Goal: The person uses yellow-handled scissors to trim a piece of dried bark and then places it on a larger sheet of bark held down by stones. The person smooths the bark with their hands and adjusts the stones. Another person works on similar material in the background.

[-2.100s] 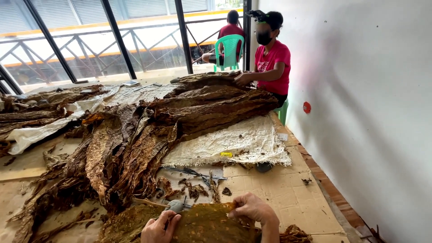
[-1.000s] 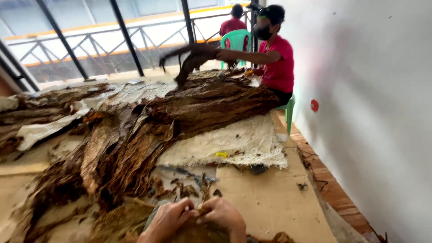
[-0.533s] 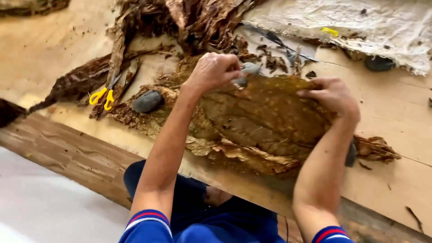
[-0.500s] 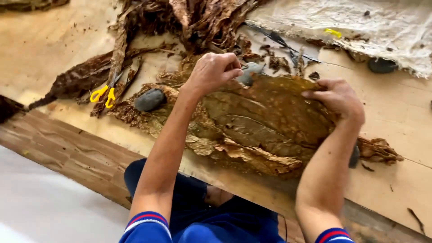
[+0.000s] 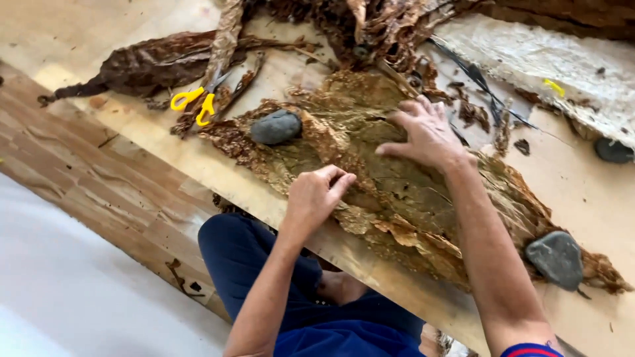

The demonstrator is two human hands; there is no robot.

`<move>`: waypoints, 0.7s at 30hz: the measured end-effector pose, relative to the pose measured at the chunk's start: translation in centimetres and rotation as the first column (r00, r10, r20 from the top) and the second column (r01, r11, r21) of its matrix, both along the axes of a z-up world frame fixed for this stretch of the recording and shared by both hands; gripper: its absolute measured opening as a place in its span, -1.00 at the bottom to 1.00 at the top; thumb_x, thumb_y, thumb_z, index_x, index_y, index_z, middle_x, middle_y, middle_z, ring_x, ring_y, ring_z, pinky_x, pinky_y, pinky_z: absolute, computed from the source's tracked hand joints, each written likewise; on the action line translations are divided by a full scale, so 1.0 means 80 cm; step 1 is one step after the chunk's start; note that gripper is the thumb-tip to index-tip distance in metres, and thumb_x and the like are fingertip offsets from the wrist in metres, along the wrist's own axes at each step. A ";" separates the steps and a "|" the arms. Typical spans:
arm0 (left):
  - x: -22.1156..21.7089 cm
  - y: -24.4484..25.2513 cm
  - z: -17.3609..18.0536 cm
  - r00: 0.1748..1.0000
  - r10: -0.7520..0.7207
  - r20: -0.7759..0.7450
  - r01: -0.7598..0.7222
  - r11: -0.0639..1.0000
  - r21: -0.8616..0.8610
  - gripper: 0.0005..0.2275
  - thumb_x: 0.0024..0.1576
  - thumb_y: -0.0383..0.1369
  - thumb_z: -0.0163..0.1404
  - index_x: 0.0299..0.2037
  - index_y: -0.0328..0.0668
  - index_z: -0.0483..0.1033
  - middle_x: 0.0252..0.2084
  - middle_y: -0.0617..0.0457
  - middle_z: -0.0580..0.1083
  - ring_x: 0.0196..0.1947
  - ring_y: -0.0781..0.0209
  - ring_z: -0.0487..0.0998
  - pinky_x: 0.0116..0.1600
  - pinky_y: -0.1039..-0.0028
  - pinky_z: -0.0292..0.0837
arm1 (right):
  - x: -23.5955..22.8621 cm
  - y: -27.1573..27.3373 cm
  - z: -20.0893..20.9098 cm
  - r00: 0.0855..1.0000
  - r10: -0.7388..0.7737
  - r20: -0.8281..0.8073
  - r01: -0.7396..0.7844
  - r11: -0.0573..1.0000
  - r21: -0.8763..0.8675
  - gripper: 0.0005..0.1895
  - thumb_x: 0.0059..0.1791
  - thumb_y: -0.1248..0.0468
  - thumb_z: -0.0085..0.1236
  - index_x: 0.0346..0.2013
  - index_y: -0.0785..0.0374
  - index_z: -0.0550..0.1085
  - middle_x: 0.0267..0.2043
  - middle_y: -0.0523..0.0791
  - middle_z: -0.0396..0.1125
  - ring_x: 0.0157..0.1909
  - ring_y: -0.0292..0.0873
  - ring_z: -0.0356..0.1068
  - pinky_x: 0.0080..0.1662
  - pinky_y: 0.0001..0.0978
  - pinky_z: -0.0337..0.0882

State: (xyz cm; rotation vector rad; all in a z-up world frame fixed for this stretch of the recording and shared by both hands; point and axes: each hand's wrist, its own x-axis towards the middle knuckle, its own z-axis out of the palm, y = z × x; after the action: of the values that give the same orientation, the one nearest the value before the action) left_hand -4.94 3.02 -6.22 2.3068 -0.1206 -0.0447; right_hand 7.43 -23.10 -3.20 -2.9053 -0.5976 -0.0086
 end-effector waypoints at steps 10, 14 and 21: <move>-0.023 -0.029 0.102 0.958 0.008 -0.288 -0.117 0.923 -0.366 0.04 -0.22 0.40 -0.14 0.41 -0.16 0.05 0.06 -0.35 0.48 -0.01 -0.27 0.61 0.07 0.02 0.60 | -0.061 0.009 0.099 0.968 0.150 -0.201 -0.050 0.901 0.432 -0.78 -0.07 0.12 0.35 -0.21 0.11 0.56 -0.33 -0.18 0.49 -0.32 -0.23 0.44 -0.17 -0.35 0.52; -0.015 -0.074 0.083 0.972 -0.011 -0.235 -0.181 0.602 -0.777 0.25 -0.31 0.32 -0.02 0.50 -0.37 -0.30 0.43 -0.43 0.18 0.40 -0.28 0.28 0.29 0.00 0.41 | -0.062 -0.033 0.069 0.909 0.336 -0.248 -0.090 0.738 0.668 -0.65 -0.03 0.32 0.25 0.07 0.14 0.55 -0.07 -0.16 0.55 -0.21 -0.25 0.56 -0.06 -0.46 0.64; -0.008 -0.101 0.045 0.969 0.182 -0.170 -0.208 0.214 -0.954 -0.09 0.06 0.00 0.02 0.48 -0.43 -0.15 0.38 -0.33 0.30 0.40 -0.21 0.35 0.44 0.04 0.26 | -0.050 -0.039 0.056 0.991 -0.039 -0.127 0.111 0.769 0.629 -0.87 0.11 0.17 0.25 -0.08 0.05 0.50 -0.13 -0.20 0.43 -0.08 -0.17 0.51 0.01 -0.32 0.61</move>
State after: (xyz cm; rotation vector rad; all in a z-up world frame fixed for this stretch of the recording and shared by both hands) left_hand -5.54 -5.03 -2.60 0.9791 0.1467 0.1173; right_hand 3.42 -26.18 1.28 -2.2413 -0.3601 -0.0547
